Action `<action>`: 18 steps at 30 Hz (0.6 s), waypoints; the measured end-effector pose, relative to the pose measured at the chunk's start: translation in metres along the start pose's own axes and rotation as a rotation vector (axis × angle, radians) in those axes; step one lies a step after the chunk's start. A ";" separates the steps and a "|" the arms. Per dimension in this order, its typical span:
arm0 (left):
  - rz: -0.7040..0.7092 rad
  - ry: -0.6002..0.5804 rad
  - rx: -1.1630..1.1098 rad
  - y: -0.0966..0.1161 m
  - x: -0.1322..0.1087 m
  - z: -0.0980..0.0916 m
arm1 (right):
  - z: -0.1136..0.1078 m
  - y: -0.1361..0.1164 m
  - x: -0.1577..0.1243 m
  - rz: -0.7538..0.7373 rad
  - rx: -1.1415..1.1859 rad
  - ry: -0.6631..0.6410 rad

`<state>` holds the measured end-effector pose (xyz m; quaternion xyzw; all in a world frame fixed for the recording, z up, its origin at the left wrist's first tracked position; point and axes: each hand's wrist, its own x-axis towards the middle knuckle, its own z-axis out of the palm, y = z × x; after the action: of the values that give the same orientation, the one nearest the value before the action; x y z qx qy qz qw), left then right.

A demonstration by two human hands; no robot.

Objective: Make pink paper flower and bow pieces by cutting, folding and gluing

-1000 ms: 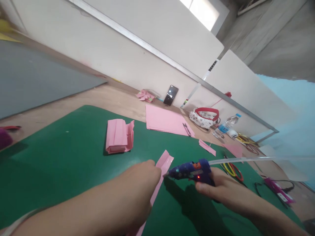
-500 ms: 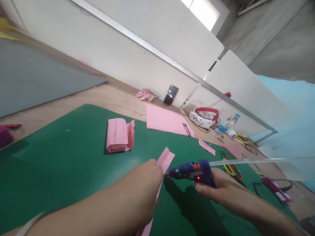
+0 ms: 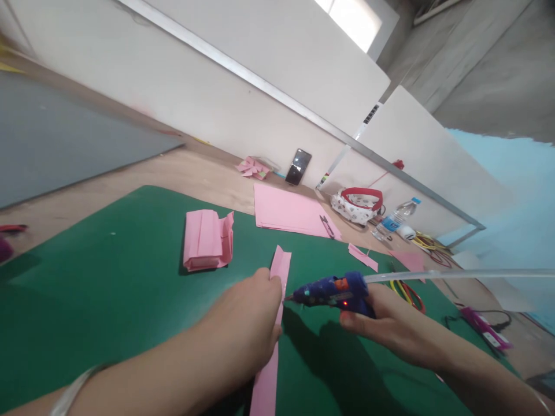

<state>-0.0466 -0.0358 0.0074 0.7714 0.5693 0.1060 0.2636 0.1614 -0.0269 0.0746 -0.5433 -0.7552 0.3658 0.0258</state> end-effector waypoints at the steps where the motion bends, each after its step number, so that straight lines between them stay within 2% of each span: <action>1: 0.003 0.005 0.014 -0.001 0.001 0.001 | 0.001 0.000 0.001 -0.024 0.008 -0.005; 9: 0.003 0.032 0.064 -0.004 0.004 0.007 | 0.003 0.002 0.010 0.035 -0.050 -0.009; 13: -0.002 0.025 0.072 -0.003 0.004 0.005 | 0.000 0.004 0.019 0.017 -0.071 0.027; 18: 0.004 0.017 0.072 -0.005 0.003 0.005 | -0.003 0.002 0.030 0.101 -0.117 0.082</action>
<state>-0.0476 -0.0335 -0.0004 0.7807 0.5733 0.0926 0.2308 0.1519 0.0005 0.0650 -0.5959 -0.7452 0.2993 0.0064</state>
